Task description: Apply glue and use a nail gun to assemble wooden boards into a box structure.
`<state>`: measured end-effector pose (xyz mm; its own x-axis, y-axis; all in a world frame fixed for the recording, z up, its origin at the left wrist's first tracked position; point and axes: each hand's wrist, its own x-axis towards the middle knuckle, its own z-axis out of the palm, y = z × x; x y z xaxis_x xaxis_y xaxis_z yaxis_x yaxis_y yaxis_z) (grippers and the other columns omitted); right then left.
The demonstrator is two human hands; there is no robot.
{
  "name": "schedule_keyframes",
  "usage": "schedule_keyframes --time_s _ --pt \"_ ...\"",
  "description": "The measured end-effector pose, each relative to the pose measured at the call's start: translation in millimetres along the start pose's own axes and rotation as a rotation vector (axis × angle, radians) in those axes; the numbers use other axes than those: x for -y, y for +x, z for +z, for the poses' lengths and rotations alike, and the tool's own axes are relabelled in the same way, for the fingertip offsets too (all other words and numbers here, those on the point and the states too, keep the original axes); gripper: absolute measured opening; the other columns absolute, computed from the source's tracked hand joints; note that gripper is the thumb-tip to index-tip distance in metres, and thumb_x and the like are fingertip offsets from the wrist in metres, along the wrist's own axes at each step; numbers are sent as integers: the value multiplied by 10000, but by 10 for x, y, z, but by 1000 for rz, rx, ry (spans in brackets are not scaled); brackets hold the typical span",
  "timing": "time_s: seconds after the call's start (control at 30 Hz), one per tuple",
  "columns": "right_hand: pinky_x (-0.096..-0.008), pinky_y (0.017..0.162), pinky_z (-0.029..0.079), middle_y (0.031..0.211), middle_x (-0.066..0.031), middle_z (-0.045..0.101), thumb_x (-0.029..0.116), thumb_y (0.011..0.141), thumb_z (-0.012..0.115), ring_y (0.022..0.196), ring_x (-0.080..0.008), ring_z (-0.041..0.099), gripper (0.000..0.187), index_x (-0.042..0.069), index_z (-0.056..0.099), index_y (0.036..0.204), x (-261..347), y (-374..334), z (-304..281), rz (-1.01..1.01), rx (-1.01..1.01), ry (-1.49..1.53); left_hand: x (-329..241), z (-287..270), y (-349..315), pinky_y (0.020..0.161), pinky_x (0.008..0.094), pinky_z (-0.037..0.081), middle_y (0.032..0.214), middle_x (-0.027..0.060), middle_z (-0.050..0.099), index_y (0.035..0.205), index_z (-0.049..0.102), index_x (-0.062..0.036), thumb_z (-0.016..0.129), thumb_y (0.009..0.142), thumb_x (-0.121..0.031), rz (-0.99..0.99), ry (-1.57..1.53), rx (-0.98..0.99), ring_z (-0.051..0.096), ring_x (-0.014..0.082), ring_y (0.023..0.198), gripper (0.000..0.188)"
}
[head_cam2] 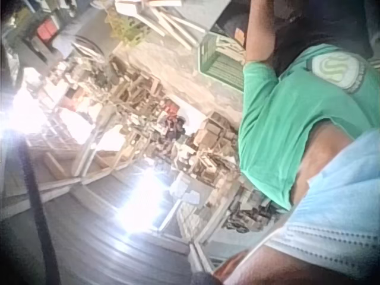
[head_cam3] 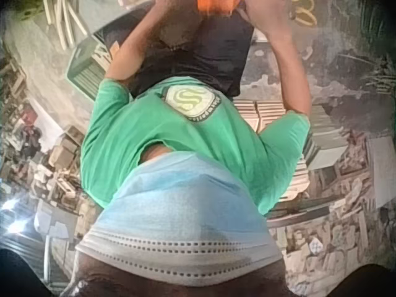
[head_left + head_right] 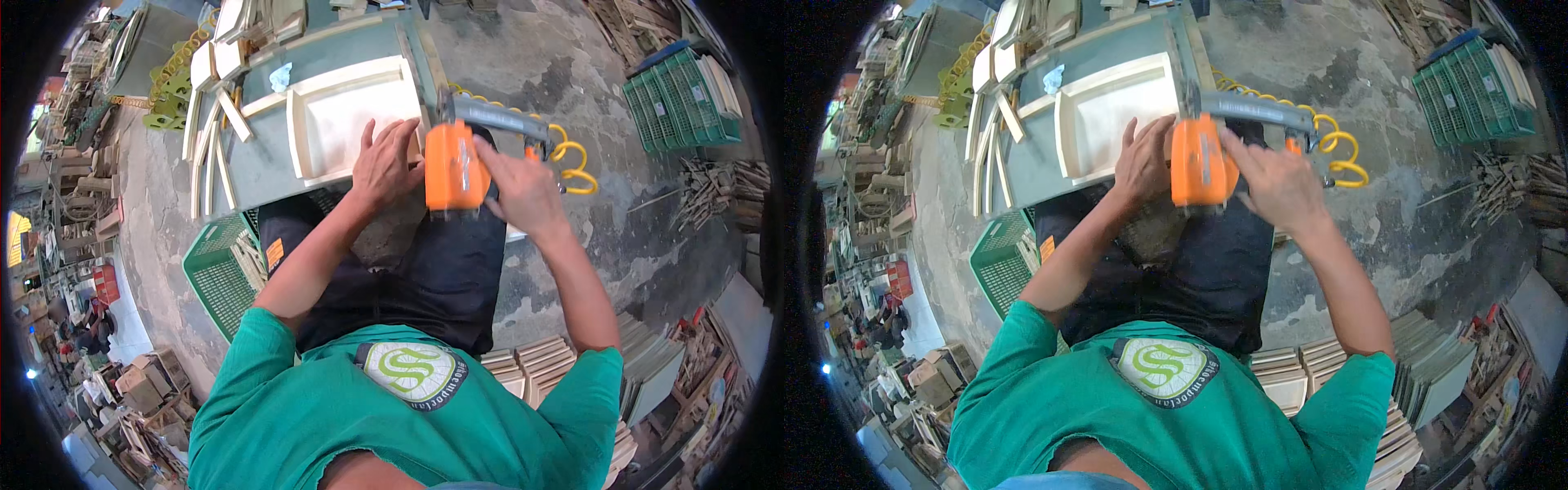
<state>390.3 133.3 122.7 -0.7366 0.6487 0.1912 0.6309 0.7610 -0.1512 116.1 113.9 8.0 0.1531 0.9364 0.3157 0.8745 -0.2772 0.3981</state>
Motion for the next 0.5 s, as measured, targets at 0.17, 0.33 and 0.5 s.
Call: schedule_keyframes --time_s 0.17,0.33,0.5 --pt "-469 822 600 1199 -147 745 215 820 824 1017 -370 731 814 177 483 1558 -199 1133 -154 56 14 44 -128 -403 -305 1184 530 339 1136 81 688 1153 659 -108 795 763 -117 97 -175 -209 672 265 1112 413" --pt "-518 894 586 1206 -169 738 309 939 753 1085 -412 713 724 198 411 1567 -403 2383 415 -47 50 6 50 -728 -1012 1036 454 463 859 35 678 957 687 -110 772 816 -90 -127 -296 -250 682 248 861 166" --pt "-526 932 567 1239 -187 724 309 980 717 1138 -416 693 667 178 399 1552 -356 3084 880 -88 177 -100 410 -910 -1456 942 428 474 959 81 693 984 695 -91 793 814 -103 -545 -142 -269 666 295 967 197"
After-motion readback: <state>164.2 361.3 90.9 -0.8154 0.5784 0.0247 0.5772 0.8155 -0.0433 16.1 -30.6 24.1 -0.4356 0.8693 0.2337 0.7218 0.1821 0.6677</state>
